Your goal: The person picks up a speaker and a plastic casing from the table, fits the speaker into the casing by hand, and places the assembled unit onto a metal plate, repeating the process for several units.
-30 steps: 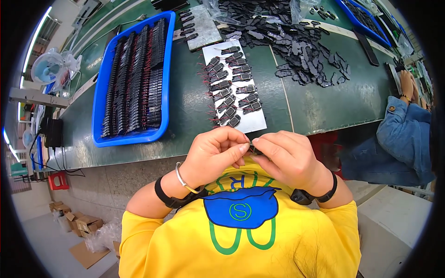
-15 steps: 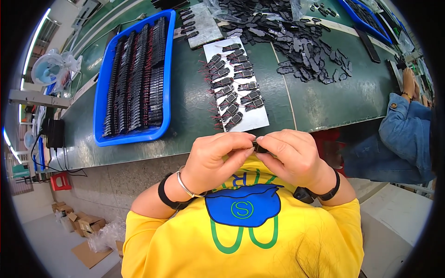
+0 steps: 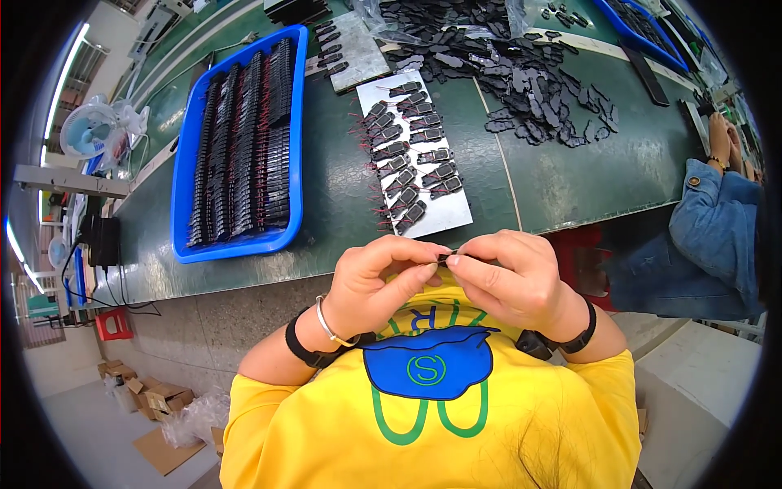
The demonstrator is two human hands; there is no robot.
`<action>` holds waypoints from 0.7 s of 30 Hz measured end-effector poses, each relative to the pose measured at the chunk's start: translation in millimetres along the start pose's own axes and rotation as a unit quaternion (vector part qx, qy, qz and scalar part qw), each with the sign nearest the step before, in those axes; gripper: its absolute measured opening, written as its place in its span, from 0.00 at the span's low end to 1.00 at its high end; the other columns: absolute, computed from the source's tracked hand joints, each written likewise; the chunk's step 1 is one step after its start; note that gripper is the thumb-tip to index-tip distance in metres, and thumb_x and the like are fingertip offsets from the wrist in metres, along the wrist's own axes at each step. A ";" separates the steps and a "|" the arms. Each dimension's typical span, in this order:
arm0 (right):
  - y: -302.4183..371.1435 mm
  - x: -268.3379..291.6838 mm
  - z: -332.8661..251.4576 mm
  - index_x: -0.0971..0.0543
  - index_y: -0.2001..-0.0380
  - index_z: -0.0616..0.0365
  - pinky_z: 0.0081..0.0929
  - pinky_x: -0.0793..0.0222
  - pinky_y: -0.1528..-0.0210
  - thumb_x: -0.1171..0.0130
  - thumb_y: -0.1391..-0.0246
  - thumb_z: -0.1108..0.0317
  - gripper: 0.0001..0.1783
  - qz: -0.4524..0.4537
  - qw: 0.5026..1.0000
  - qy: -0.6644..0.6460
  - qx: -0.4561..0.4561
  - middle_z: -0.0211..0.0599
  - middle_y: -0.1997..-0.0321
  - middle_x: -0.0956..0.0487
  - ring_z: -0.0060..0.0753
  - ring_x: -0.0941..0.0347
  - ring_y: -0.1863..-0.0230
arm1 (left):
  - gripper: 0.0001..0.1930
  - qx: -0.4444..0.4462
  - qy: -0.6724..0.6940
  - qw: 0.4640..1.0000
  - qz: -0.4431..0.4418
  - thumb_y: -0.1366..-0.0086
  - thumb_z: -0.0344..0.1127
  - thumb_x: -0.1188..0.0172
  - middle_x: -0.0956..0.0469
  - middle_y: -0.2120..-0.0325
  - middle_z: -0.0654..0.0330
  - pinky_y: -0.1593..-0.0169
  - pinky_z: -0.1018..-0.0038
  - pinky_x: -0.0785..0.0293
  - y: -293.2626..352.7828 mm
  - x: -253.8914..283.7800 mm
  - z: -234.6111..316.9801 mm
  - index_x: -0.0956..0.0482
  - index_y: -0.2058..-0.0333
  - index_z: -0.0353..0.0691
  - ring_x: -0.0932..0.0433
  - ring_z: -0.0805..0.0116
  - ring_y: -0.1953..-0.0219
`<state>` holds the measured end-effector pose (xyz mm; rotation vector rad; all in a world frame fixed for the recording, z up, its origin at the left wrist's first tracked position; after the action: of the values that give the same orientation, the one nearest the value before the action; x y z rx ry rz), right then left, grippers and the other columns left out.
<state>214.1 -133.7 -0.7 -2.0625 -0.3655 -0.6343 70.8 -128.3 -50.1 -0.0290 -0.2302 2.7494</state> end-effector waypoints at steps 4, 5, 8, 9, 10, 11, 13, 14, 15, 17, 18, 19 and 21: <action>-0.5 0.8 -0.4 0.21 0.68 0.60 0.22 0.33 0.80 0.36 0.68 0.80 0.17 -0.001 1.000 0.004 0.002 0.37 0.72 0.23 0.33 0.27 0.78 | 0.11 0.071 0.105 0.992 0.014 0.38 0.25 0.43 0.22 0.61 0.51 0.65 0.79 0.21 2.3 -1.4 -6.1 0.28 0.56 0.31 0.19 0.65 0.63; -0.5 0.9 -0.7 0.21 0.68 0.60 0.22 0.33 0.80 0.36 0.69 0.80 0.17 -0.001 1.000 0.005 0.003 0.37 0.72 0.23 0.33 0.27 0.78 | 0.11 0.114 0.111 0.987 0.011 0.38 0.25 0.43 0.21 0.62 0.51 0.67 0.80 0.22 2.0 -2.5 -8.0 0.27 0.57 0.30 0.19 0.66 0.65; -0.4 1.8 -1.3 0.21 0.68 0.60 0.22 0.33 0.80 0.36 0.69 0.80 0.18 -0.001 1.000 0.013 0.009 0.37 0.72 0.23 0.33 0.27 0.78 | 0.10 0.197 0.120 0.973 0.005 0.38 0.25 0.44 0.21 0.65 0.53 0.70 0.82 0.23 1.8 -4.5 -14.9 0.26 0.57 0.30 0.19 0.69 0.68; -0.3 2.0 -1.7 0.21 0.68 0.60 0.22 0.33 0.80 0.36 0.69 0.80 0.18 -0.001 1.000 0.016 0.012 0.37 0.72 0.24 0.33 0.27 0.79 | 0.10 0.208 0.122 0.970 0.007 0.38 0.27 0.43 0.20 0.67 0.55 0.70 0.82 0.24 0.6 -4.6 -17.0 0.25 0.59 0.30 0.20 0.72 0.70; 0.1 1.9 -1.9 0.21 0.68 0.60 0.22 0.33 0.80 0.36 0.69 0.80 0.18 -0.001 1.000 0.016 0.012 0.37 0.72 0.24 0.33 0.27 0.79 | 0.09 0.219 0.124 0.968 0.008 0.37 0.28 0.42 0.20 0.69 0.57 0.71 0.83 0.25 -0.4 -4.8 -18.9 0.24 0.60 0.30 0.21 0.75 0.71; 0.7 1.4 -2.5 0.21 0.68 0.60 0.22 0.33 0.80 0.36 0.70 0.80 0.18 -0.001 1.000 0.022 0.014 0.37 0.72 0.24 0.33 0.27 0.79 | 0.09 0.230 0.125 0.965 0.009 0.37 0.30 0.41 0.20 0.70 0.60 0.72 0.84 0.26 -0.3 -5.2 -20.7 0.23 0.61 0.31 0.22 0.78 0.73; 2.1 1.1 -3.5 0.21 0.68 0.60 0.22 0.33 0.80 0.36 0.70 0.80 0.18 0.000 0.999 0.033 0.018 0.37 0.72 0.24 0.33 0.27 0.78 | 0.09 0.226 0.112 0.968 0.012 0.37 0.30 0.42 0.20 0.71 0.60 0.73 0.84 0.26 0.1 -5.5 -20.8 0.22 0.62 0.31 0.23 0.78 0.74; 2.6 1.5 -3.3 0.21 0.68 0.60 0.22 0.33 0.80 0.36 0.70 0.80 0.18 0.001 0.999 0.034 0.017 0.37 0.72 0.24 0.33 0.27 0.78 | 0.08 0.222 0.100 0.970 0.015 0.37 0.31 0.42 0.20 0.72 0.60 0.74 0.84 0.27 0.2 -5.3 -20.9 0.22 0.62 0.31 0.23 0.79 0.76; 2.8 1.2 -3.8 0.21 0.68 0.60 0.23 0.33 0.80 0.36 0.70 0.80 0.18 -0.002 0.999 0.034 0.020 0.37 0.71 0.24 0.33 0.27 0.78 | 0.08 0.218 0.088 0.972 0.019 0.36 0.31 0.42 0.20 0.73 0.60 0.75 0.84 0.28 -0.1 -4.8 -21.0 0.22 0.62 0.31 0.24 0.79 0.77; 3.2 0.5 -4.2 0.21 0.68 0.60 0.23 0.32 0.80 0.35 0.69 0.80 0.17 -0.008 0.999 0.033 0.028 0.38 0.71 0.23 0.34 0.26 0.78 | 0.08 0.222 0.101 0.970 0.014 0.36 0.31 0.43 0.20 0.73 0.60 0.75 0.84 0.28 -0.1 -4.9 -22.9 0.22 0.63 0.31 0.24 0.79 0.77; 3.7 0.3 -3.3 0.21 0.68 0.60 0.23 0.32 0.80 0.35 0.69 0.80 0.17 -0.008 0.999 0.033 0.027 0.38 0.71 0.23 0.34 0.26 0.78 | 0.08 0.226 0.114 0.967 0.011 0.36 0.31 0.43 0.20 0.73 0.59 0.75 0.84 0.28 0.3 -4.5 -23.7 0.22 0.63 0.31 0.24 0.79 0.77; 4.6 0.4 -1.9 0.21 0.68 0.61 0.23 0.32 0.79 0.35 0.68 0.79 0.16 -0.002 0.999 0.027 0.027 0.38 0.71 0.23 0.34 0.26 0.78 | 0.08 0.230 0.127 0.965 0.008 0.36 0.31 0.43 0.20 0.73 0.59 0.75 0.84 0.28 0.6 -4.1 -24.4 0.22 0.63 0.31 0.24 0.79 0.78; 5.8 1.1 0.2 0.21 0.68 0.61 0.23 0.31 0.79 0.35 0.66 0.79 0.15 0.010 0.999 0.013 0.027 0.39 0.71 0.23 0.35 0.26 0.77 | 0.08 0.242 0.149 0.959 0.002 0.36 0.31 0.44 0.20 0.73 0.58 0.76 0.84 0.28 -0.1 -3.1 -27.2 0.22 0.63 0.31 0.23 0.78 0.78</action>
<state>217.9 -136.7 -4.2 -2.0013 -0.3432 -0.6323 75.1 -125.1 -77.0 -0.3087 0.5215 2.6807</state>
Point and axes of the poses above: each hand's wrist, its own y-axis away from the middle knuckle, its own x-axis out of the back of the hand, z = x × y, the point moved 8 cm from there along -y, towards the middle knuckle
